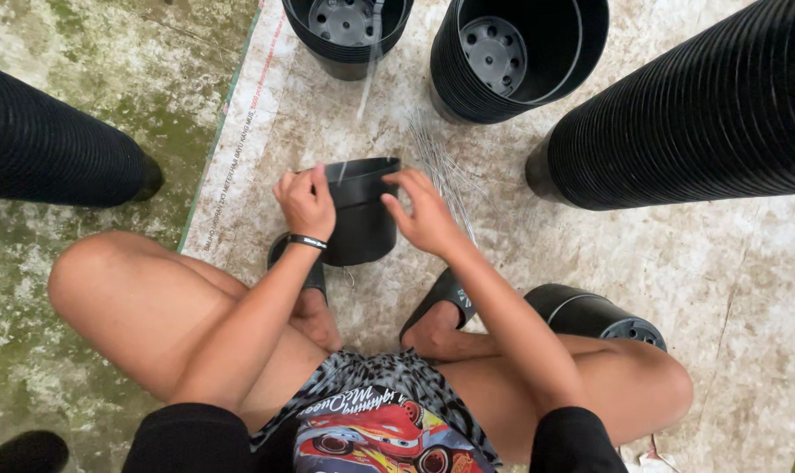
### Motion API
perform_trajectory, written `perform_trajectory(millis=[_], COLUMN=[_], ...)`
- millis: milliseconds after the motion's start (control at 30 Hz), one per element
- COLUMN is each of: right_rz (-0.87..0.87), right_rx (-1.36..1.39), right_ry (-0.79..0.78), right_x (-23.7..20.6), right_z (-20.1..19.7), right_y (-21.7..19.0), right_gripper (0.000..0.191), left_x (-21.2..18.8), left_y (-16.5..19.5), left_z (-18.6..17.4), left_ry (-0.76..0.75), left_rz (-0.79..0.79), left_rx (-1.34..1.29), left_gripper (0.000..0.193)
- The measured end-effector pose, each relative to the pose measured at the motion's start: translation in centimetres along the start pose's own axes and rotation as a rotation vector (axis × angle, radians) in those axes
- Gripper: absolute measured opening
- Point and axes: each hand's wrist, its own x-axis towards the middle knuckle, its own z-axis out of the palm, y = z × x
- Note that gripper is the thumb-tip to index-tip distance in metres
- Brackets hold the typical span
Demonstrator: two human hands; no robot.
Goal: The person sits on the floor and attaches wire hangers to black plastic nursery pots. They thread the wire through holes in the pot rim, bend the wire to secure it, and repeat the process for multiple pots.
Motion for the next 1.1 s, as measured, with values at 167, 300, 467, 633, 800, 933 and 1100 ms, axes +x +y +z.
perform_trajectory(millis=[167,300,467,633,800,933,1100], right_rz=[0.055,0.123,0.119,0.111,0.169,0.209,0.257], right_rx=[0.038,0.175,0.346,0.382,0.411,0.402,0.394], right_ry=[0.176,0.173,0.116,0.085,0.066,0.067,0.029], right_x=[1.2,1.6,0.9,-0.2,-0.6,-0.1,0.5], right_z=[2.3,2.8,2.3,1.5,1.3,1.4,1.3], right_y=[0.2,1.3,3.4,5.2,6.2,6.3,6.2], right_gripper=[0.021,0.014,0.010,0.011,0.012,0.013,0.014], left_x=[-0.5,-0.4,-0.8,-1.2,-0.5,0.6,1.1], left_y=[2.8,4.4,5.1,5.7,5.4,4.8,4.4], left_z=[0.4,0.7,0.7,1.2,1.8,2.2,2.0], left_ry=[-0.137,-0.196,-0.286,-0.457,-0.604,-0.701,-0.694], left_rz=[0.059,0.232,0.440,0.378,0.215,0.086,0.057], left_rx=[0.030,0.018,-0.008,-0.080,-0.206,-0.239,-0.265], left_gripper=[0.030,0.026,0.015,0.011,0.013,0.012,0.012])
